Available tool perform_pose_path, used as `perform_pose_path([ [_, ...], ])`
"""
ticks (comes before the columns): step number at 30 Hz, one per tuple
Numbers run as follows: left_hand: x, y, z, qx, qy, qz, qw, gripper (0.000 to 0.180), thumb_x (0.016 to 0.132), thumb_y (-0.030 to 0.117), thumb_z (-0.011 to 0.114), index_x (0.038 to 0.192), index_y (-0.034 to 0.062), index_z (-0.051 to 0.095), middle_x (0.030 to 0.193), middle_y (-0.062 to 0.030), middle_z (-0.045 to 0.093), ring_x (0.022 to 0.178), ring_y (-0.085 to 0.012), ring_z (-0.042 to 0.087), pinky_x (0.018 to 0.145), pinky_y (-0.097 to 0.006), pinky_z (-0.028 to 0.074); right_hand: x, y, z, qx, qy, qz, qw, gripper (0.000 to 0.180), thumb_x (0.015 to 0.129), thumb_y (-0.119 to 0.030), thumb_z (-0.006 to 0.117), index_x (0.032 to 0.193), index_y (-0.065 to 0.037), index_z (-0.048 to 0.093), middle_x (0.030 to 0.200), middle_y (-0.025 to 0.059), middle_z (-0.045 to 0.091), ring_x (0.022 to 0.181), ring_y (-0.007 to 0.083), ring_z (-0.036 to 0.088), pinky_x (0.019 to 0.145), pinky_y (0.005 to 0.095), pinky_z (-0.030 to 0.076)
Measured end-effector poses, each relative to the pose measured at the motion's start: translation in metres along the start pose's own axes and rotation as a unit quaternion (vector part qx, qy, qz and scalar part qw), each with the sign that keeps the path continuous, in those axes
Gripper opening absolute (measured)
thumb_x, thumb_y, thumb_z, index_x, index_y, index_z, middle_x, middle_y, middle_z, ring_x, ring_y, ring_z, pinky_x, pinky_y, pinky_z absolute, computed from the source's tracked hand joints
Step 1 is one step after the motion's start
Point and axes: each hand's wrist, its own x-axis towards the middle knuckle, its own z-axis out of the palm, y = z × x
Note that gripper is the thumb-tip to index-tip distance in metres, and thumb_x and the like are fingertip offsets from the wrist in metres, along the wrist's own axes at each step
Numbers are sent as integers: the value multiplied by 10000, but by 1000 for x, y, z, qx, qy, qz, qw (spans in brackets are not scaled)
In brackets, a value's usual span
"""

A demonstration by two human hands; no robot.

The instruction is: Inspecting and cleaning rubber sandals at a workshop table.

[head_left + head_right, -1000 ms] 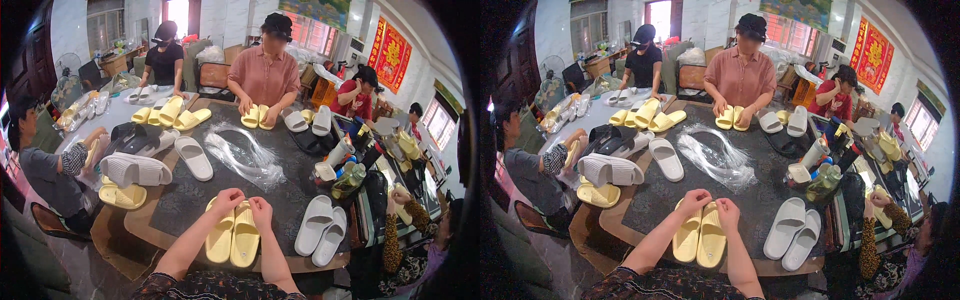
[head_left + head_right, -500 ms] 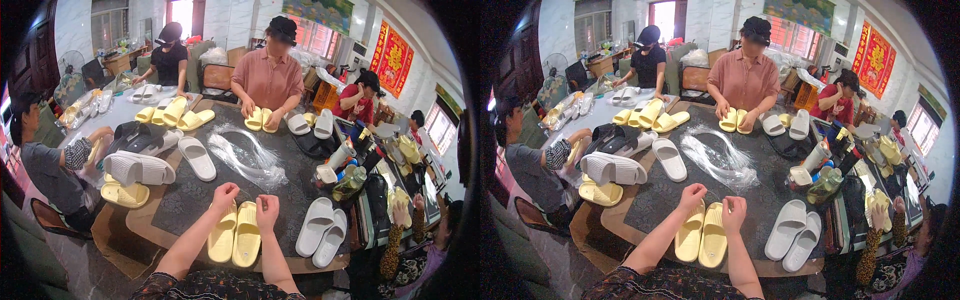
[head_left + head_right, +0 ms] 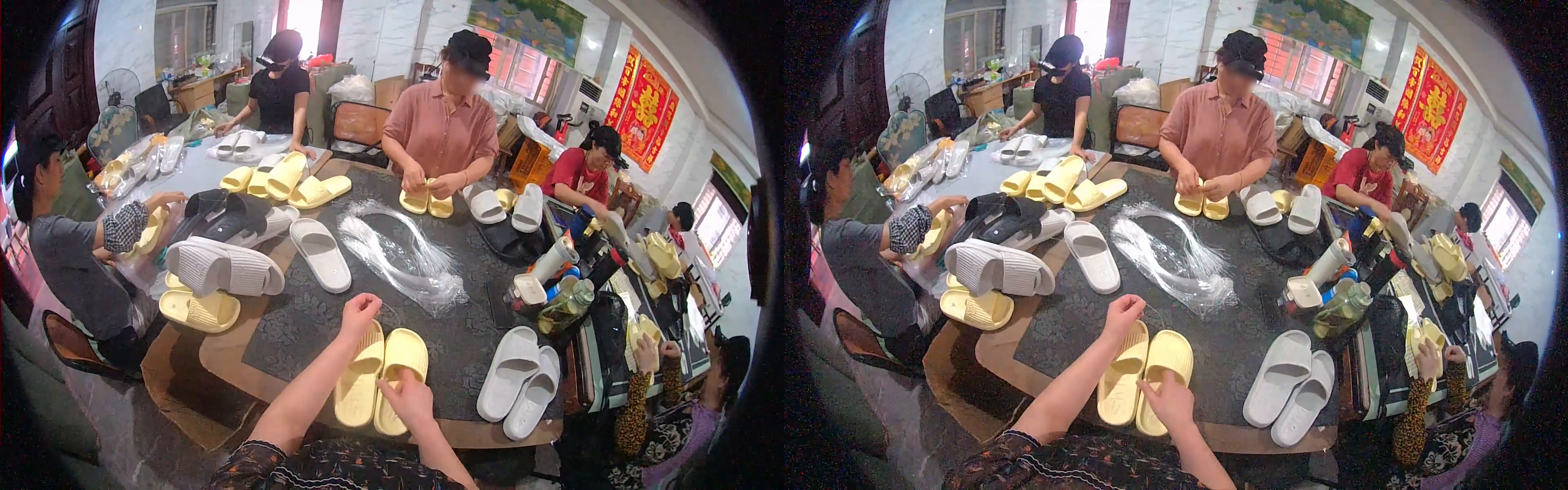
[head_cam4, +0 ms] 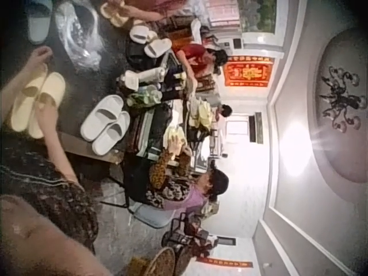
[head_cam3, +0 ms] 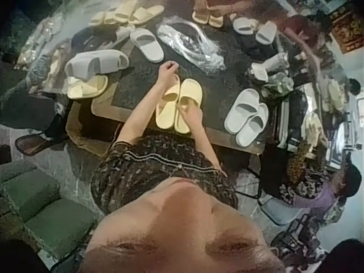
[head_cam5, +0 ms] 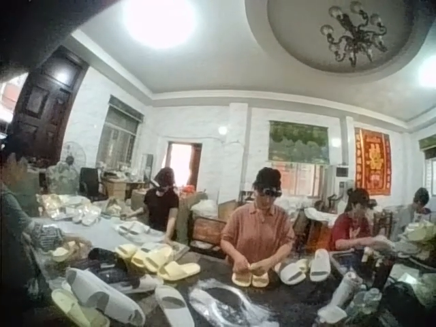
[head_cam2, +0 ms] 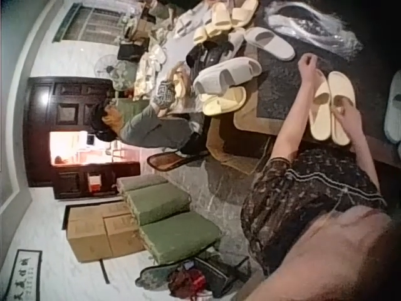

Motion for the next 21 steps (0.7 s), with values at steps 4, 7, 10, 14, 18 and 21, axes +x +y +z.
perform_pose_path([
  [4,3,-6,-8,11,-8,18,1000,109,861,140,647,873,32,653,704,26,603,646,-57,544,602,-206,446,25,-14,7,-59,-29,25,998,567,784,-545,639,830,19,600,726,160,651,684,341,644,634,443,501],
  [7,-18,11,-3,-31,-28,-41,998,125,870,154,640,913,37,638,757,23,599,706,-57,547,650,-211,443,33,-8,20,-65,-5,26,998,450,783,-450,640,773,-2,606,714,169,647,696,345,642,680,451,496],
  [10,-34,22,-16,-67,-53,-81,993,158,878,173,635,968,44,630,821,27,600,780,-58,552,709,-225,452,28,-6,21,-69,7,-3,998,422,771,-434,653,770,-14,611,696,161,643,680,342,639,663,446,496],
  [14,-66,39,-35,66,40,75,994,200,823,106,668,1002,29,623,972,-44,604,828,-131,576,725,-243,474,27,0,25,-55,11,-20,998,419,785,-444,641,776,-27,607,685,151,644,633,335,638,618,449,503],
  [18,-82,68,-91,337,187,255,887,319,728,74,682,1034,60,594,1125,-118,554,1060,-280,516,842,-355,465,24,-2,18,-41,24,-17,999,403,775,-427,654,765,-26,615,689,155,644,633,336,636,621,447,504],
  [21,-70,84,-167,439,327,251,798,600,732,131,697,1279,70,458,1305,-212,431,1259,-393,348,1075,-498,232,24,-4,19,-47,15,-18,999,402,776,-423,656,737,-26,605,677,151,640,625,334,632,604,447,501],
])
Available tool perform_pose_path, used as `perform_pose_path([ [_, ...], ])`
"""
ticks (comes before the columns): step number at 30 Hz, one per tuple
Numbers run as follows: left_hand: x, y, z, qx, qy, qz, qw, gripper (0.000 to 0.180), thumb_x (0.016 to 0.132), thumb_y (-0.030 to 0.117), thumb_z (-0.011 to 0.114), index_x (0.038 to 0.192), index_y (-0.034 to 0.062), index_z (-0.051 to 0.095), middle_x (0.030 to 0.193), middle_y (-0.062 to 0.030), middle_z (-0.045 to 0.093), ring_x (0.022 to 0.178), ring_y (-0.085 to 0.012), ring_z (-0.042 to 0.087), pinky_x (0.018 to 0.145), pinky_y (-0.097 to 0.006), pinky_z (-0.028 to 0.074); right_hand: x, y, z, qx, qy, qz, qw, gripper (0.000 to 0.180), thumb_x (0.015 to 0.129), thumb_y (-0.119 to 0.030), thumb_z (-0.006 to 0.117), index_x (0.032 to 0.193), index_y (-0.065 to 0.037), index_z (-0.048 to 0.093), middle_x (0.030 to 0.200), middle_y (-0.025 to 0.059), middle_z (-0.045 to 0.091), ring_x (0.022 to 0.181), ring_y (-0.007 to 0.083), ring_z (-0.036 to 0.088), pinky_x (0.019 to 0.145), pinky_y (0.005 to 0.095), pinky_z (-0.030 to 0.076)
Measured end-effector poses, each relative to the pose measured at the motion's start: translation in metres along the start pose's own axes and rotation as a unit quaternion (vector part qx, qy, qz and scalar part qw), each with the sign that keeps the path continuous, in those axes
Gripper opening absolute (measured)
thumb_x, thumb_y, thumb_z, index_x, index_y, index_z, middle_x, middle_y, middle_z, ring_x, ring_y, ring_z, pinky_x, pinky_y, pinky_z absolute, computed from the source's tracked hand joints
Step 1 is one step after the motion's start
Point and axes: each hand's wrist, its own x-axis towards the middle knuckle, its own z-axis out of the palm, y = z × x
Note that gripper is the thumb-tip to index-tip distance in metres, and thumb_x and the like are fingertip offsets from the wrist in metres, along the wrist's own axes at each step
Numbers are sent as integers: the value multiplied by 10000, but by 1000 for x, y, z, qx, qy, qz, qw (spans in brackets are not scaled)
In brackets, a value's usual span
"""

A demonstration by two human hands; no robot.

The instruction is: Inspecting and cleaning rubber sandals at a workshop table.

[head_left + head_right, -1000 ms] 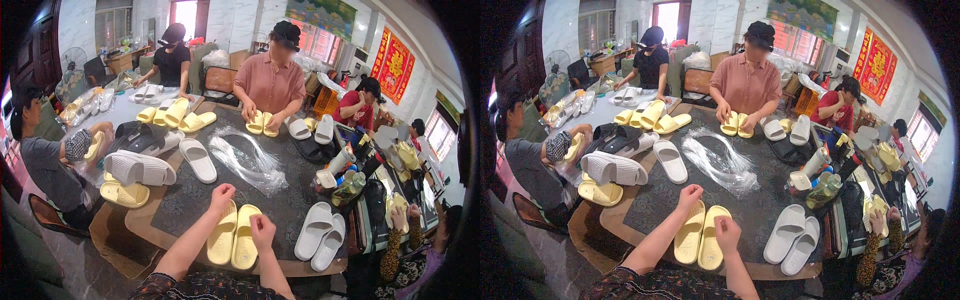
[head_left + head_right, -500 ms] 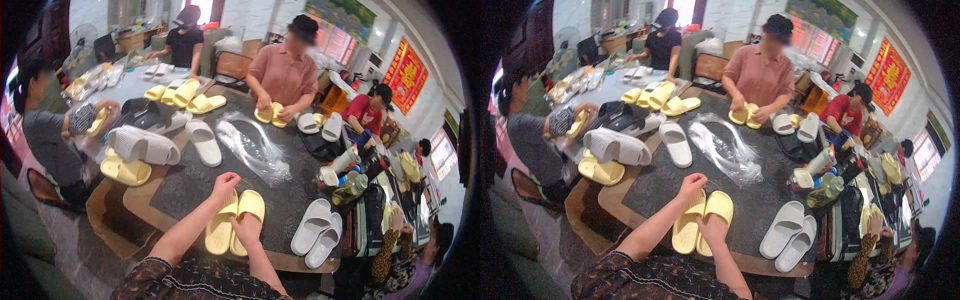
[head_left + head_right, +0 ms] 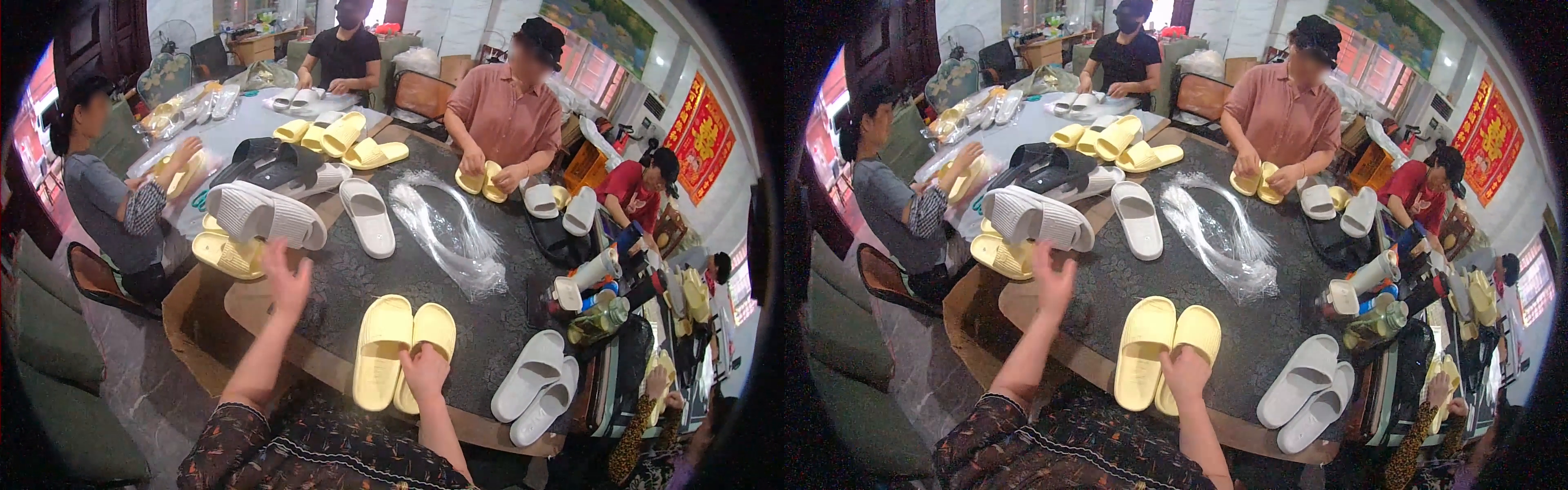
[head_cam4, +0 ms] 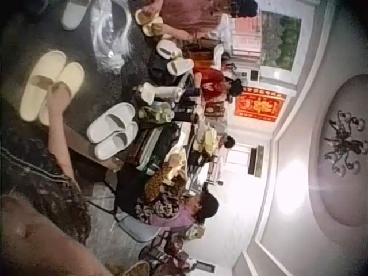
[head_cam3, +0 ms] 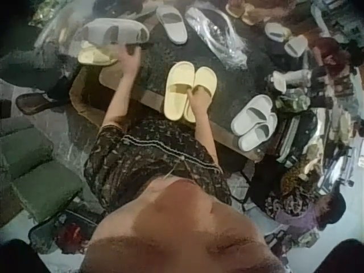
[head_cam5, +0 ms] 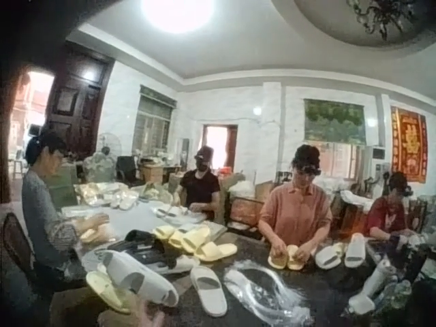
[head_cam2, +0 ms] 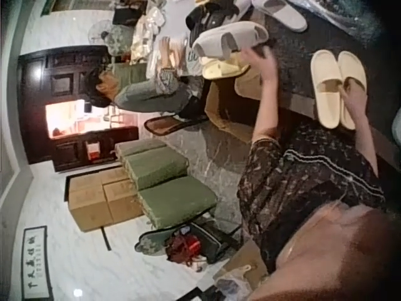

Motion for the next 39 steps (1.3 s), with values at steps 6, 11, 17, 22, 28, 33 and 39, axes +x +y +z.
perform_pose_path([
  [6,81,-68,-36,237,62,-114,963,810,753,163,692,1428,44,261,1396,-305,330,1330,-423,282,1090,-485,245,0,7,4,-1,31,8,999,387,774,-403,663,727,-24,598,652,147,629,617,329,627,594,449,497],
  [11,97,-160,-53,114,54,-98,987,719,840,80,556,1468,38,209,1462,-197,347,1311,-340,382,1064,-369,308,-3,1,5,110,31,-39,993,313,781,-329,678,735,-30,597,636,126,618,587,314,616,567,412,484],
  [17,81,-83,-40,7,100,0,995,639,823,-67,441,1438,33,305,1444,-185,381,1301,-350,397,1026,-401,342,-34,31,-19,145,91,-24,985,229,732,-199,716,787,-19,586,672,157,611,616,320,619,557,394,476],
  [22,72,-38,-23,-189,98,63,975,558,894,-16,420,1438,36,309,1446,-145,375,1316,-286,374,1094,-391,281,-53,69,-65,101,228,-47,967,159,646,-62,655,785,-22,588,741,188,594,731,395,588,653,454,463],
  [28,37,19,13,-533,-139,49,834,537,967,204,469,1435,11,287,1449,-119,362,1317,-252,365,1082,-387,308,-52,110,-151,-65,297,173,937,130,704,-79,620,790,7,573,747,207,593,737,381,592,678,437,468],
  [33,4,104,19,-204,-398,84,890,490,862,85,549,1345,130,473,1279,-173,557,1186,-288,542,999,-352,410,-33,152,-200,-106,345,256,897,213,796,-161,605,768,36,529,749,223,608,710,407,595,661,470,471],
  [39,-35,141,36,-170,-535,103,821,587,795,122,657,1340,171,446,1105,-116,629,934,-338,619,815,-396,504,-16,210,-205,-80,359,293,882,314,844,-253,619,784,33,506,689,230,574,673,422,575,657,484,463],
])
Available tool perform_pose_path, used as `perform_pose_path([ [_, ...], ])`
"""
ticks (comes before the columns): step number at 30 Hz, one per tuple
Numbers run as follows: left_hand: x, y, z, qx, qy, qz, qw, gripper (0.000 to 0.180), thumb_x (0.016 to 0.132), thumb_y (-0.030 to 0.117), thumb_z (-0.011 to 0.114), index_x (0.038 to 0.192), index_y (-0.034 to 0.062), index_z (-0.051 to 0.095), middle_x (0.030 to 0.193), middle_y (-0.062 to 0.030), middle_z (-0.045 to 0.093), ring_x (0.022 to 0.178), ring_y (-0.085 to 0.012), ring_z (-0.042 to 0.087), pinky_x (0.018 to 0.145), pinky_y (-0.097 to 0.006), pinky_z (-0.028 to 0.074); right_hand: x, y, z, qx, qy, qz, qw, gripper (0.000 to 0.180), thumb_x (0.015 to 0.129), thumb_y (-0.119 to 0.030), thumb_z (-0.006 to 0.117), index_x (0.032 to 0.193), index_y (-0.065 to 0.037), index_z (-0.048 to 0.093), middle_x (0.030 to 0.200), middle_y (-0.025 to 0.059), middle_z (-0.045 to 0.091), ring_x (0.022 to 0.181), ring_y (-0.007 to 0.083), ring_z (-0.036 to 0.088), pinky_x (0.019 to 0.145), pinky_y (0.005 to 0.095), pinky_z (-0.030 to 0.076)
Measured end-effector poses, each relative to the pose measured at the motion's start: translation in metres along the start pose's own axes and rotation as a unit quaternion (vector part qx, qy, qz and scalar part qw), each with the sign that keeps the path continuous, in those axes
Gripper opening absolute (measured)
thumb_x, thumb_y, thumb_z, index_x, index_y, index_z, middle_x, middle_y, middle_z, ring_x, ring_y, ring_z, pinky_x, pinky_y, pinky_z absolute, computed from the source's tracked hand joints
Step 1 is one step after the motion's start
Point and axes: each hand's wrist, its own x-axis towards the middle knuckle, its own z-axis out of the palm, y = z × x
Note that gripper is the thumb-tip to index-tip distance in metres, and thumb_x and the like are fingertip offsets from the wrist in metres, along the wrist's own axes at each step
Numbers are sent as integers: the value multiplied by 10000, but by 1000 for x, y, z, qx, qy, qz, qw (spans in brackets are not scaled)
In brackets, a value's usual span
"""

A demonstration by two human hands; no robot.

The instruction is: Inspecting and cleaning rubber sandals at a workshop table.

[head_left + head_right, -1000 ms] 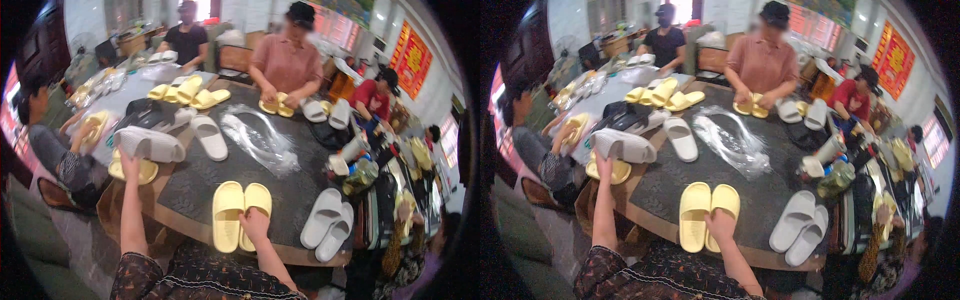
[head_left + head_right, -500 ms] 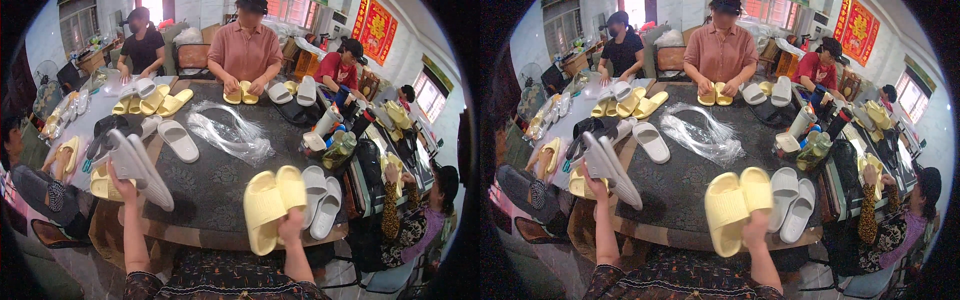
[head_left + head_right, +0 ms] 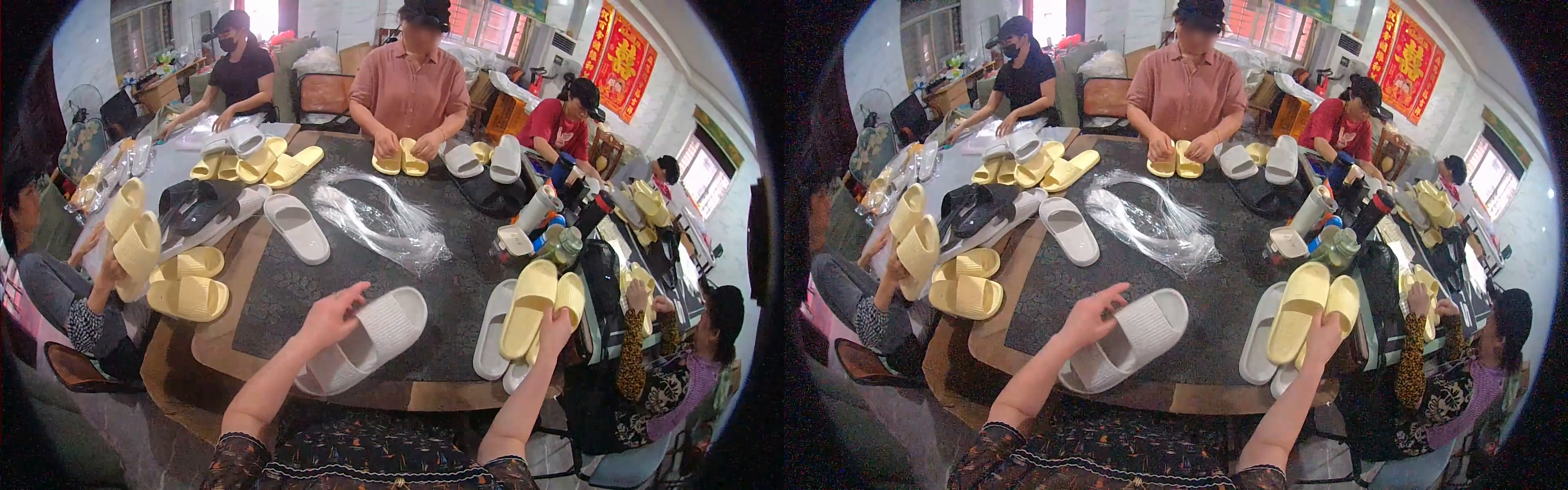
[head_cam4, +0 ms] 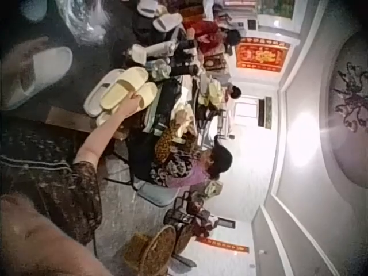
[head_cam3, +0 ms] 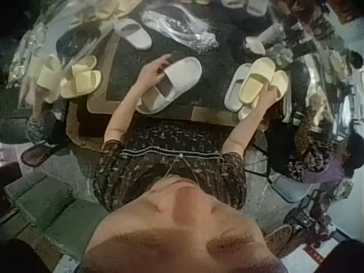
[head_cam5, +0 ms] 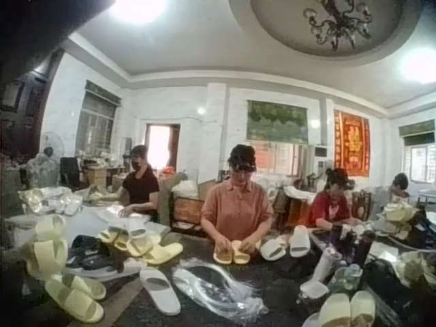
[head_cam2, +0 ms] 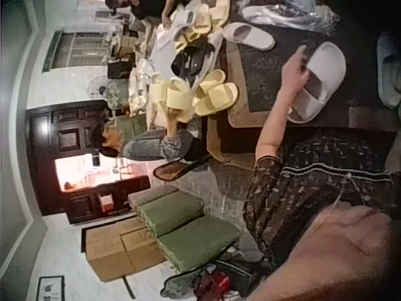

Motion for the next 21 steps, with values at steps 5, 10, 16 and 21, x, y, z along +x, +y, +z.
perform_pose_path([
  [5,-26,3,20,133,5,20,991,671,801,303,684,1359,72,391,1168,-173,565,1094,-345,533,920,-443,429,-32,-14,4,-27,144,-128,981,521,810,-228,674,1238,17,506,997,163,584,976,357,534,872,448,420],
  [10,-65,19,42,277,136,-63,949,819,752,487,696,1361,42,376,1314,-245,421,1250,-437,341,1024,-568,265,-99,-91,-18,175,-19,-162,971,508,742,-175,742,1182,-12,549,1077,149,585,1033,336,520,915,430,406],
  [16,-90,10,67,308,137,-164,927,845,751,539,665,1370,46,368,1354,-295,353,1288,-472,288,1033,-627,214,-189,-174,14,262,-226,-332,877,638,698,-234,768,1250,-46,509,1285,152,472,1200,334,430,1006,444,347],
  [21,-86,15,73,268,173,-142,937,826,709,473,694,1354,54,393,1352,-268,359,1280,-438,300,1045,-588,221,-217,-182,53,118,-211,-376,894,633,707,-186,693,1293,-74,482,1340,161,419,1239,342,385,1039,471,294],
])
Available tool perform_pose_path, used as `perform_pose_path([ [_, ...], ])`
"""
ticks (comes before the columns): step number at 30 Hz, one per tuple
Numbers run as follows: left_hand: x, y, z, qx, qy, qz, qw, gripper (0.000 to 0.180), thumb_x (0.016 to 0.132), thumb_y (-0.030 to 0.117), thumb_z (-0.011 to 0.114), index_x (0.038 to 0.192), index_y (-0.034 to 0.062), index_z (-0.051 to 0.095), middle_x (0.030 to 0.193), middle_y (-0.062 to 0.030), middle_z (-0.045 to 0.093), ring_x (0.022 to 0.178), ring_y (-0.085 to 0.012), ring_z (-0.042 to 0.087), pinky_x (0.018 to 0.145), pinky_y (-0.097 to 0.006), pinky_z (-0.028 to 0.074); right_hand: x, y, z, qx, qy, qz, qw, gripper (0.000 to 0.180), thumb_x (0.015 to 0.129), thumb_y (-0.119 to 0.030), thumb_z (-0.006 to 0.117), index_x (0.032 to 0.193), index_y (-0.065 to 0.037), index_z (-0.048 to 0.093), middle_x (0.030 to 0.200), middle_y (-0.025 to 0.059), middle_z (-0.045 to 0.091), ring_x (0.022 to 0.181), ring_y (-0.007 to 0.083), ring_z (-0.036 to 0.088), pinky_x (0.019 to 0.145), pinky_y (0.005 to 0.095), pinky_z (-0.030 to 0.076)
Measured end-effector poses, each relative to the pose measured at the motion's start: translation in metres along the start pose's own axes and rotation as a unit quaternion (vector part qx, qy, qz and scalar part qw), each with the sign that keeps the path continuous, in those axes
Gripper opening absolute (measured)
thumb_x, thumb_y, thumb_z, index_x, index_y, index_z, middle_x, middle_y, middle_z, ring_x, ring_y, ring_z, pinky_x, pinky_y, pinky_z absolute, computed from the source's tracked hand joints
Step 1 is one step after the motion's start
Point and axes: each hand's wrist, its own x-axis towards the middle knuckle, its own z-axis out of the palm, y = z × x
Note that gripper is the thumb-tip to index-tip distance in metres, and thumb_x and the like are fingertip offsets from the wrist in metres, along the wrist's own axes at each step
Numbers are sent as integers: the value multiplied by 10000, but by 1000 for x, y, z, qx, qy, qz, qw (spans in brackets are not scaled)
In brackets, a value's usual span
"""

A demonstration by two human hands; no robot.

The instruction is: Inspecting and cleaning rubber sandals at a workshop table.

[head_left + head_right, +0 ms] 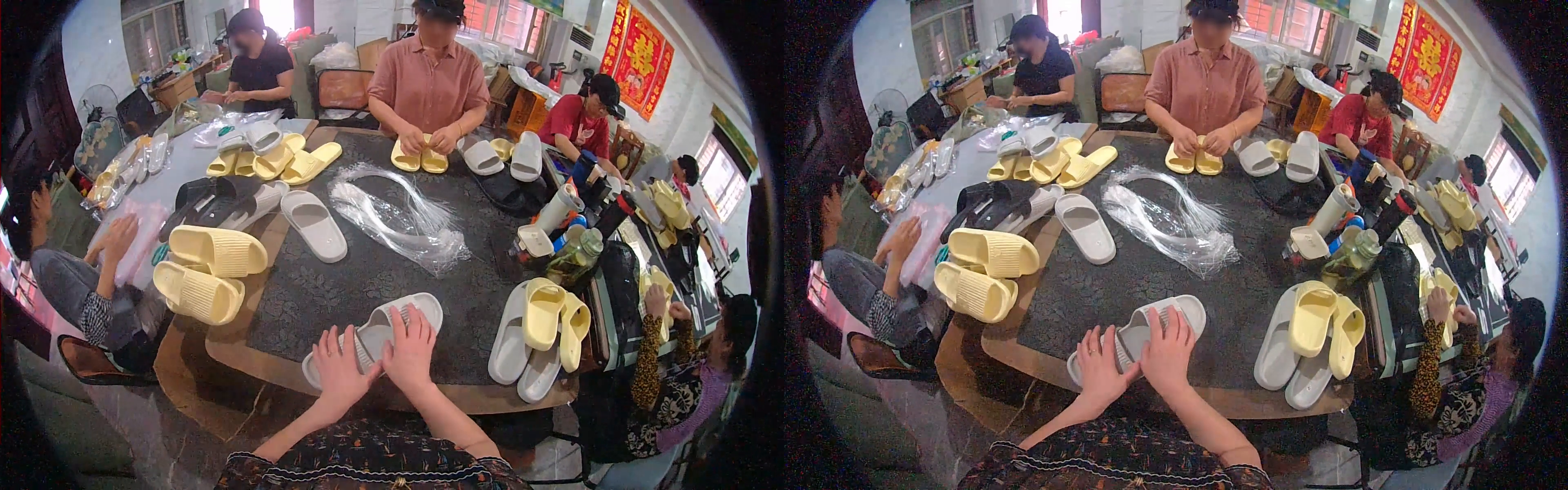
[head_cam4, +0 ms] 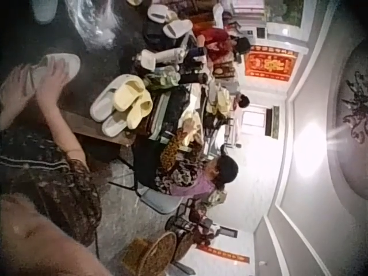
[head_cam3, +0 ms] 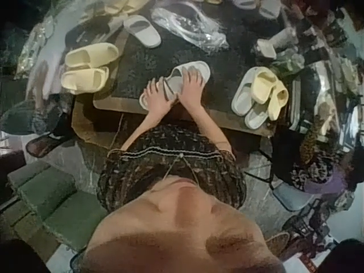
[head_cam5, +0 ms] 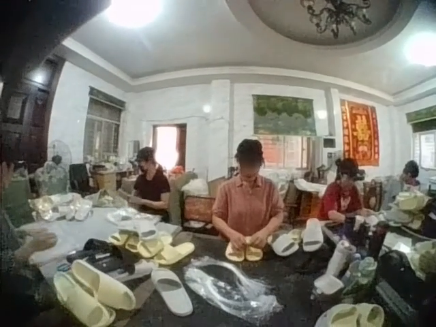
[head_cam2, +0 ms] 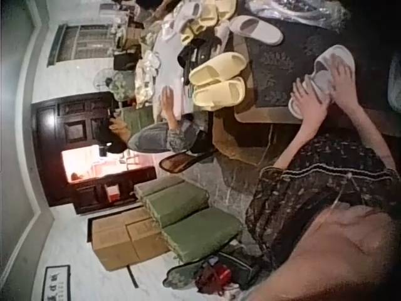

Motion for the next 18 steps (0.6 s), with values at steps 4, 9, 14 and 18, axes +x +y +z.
perform_pose_path([
  [4,6,-6,0,-8,10,15,1000,790,680,400,714,1327,57,416,1324,-237,403,1252,-410,341,1053,-537,244,2,12,-7,33,-10,5,999,620,691,-107,623,1296,-101,486,1345,131,433,1239,330,394,1024,475,315],
  [9,23,-28,3,-62,37,44,996,549,677,277,640,1201,130,568,1270,-201,492,1223,-419,386,1037,-542,282,12,71,-26,31,138,45,989,475,675,-26,562,1149,-50,588,1133,137,600,1086,322,535,956,449,390],
  [14,32,-52,-6,-110,-14,101,989,447,671,117,576,1107,194,640,1255,-83,558,1214,-349,433,1012,-498,332,11,117,-61,54,208,98,972,422,689,107,473,1062,-14,630,1077,152,631,1008,311,587,924,381,450],
  [18,57,-47,-16,-151,-86,226,959,511,644,53,584,1143,160,611,1291,-60,532,1203,-284,474,1030,-482,325,-1,115,-50,185,103,22,977,397,702,125,485,1024,-33,654,1102,136,584,1044,304,566,917,359,454],
])
